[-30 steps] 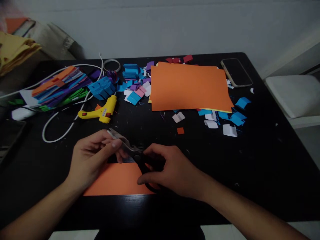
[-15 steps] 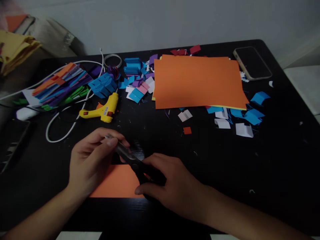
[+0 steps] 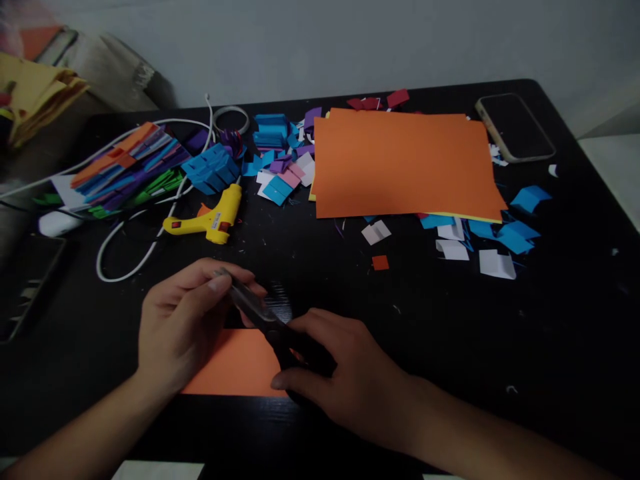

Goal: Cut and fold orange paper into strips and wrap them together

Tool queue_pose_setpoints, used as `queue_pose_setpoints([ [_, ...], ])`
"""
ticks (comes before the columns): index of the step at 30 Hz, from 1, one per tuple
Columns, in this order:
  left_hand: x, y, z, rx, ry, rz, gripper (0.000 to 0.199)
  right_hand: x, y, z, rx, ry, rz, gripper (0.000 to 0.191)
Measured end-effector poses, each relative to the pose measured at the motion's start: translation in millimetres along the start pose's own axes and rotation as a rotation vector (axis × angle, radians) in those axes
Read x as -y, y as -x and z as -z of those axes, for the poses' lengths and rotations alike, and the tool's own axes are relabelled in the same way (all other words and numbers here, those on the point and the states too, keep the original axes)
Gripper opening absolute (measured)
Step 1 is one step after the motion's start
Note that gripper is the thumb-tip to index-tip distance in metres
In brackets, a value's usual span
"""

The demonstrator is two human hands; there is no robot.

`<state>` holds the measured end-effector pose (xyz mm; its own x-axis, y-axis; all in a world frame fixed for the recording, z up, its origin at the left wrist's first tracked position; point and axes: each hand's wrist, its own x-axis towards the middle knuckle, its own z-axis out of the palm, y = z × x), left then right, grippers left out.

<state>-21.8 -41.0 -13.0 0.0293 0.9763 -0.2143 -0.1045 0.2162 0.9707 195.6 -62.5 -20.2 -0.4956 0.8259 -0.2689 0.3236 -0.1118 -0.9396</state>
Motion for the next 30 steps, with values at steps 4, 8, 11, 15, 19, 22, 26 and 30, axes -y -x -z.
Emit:
queue_pose_setpoints([
  [4,0.7,0.5,-1.9,-0.010,0.006,-0.008,0.021,-0.5,0.1,-0.7,-0.008,0.011,0.027,0.021],
  [8,0.1,-0.1,-4.2,-0.026,-0.001,-0.011,0.021,-1.5,0.0,-0.6,-0.013,0.018,0.045,0.021],
  [11,-0.6,-0.4,-5.1,-0.041,-0.026,-0.009,0.022,-1.8,-0.1,-0.1,-0.006,0.023,0.048,0.021],
  [15,-0.3,-0.2,-4.8,-0.038,-0.006,-0.008,0.023,-1.1,0.3,0.0,-0.013,0.025,0.067,0.021],
  [19,0.5,-0.4,-3.9,-0.030,0.033,-0.014,0.026,-1.3,0.7,-0.7,-0.001,0.020,0.056,0.021],
  [22,-0.2,-0.7,-3.1,-0.018,0.048,-0.020,0.024,-1.9,0.8,-1.1,-0.001,0.025,0.053,0.021],
  [26,-2.2,0.2,-0.8,0.027,0.072,-0.027,0.021,-0.3,0.5,-0.4,-0.001,0.020,0.042,0.021],
  [30,-2.5,1.8,0.8,0.070,0.085,-0.047,0.015,1.5,-0.4,0.0,0.003,0.019,0.035,0.020],
])
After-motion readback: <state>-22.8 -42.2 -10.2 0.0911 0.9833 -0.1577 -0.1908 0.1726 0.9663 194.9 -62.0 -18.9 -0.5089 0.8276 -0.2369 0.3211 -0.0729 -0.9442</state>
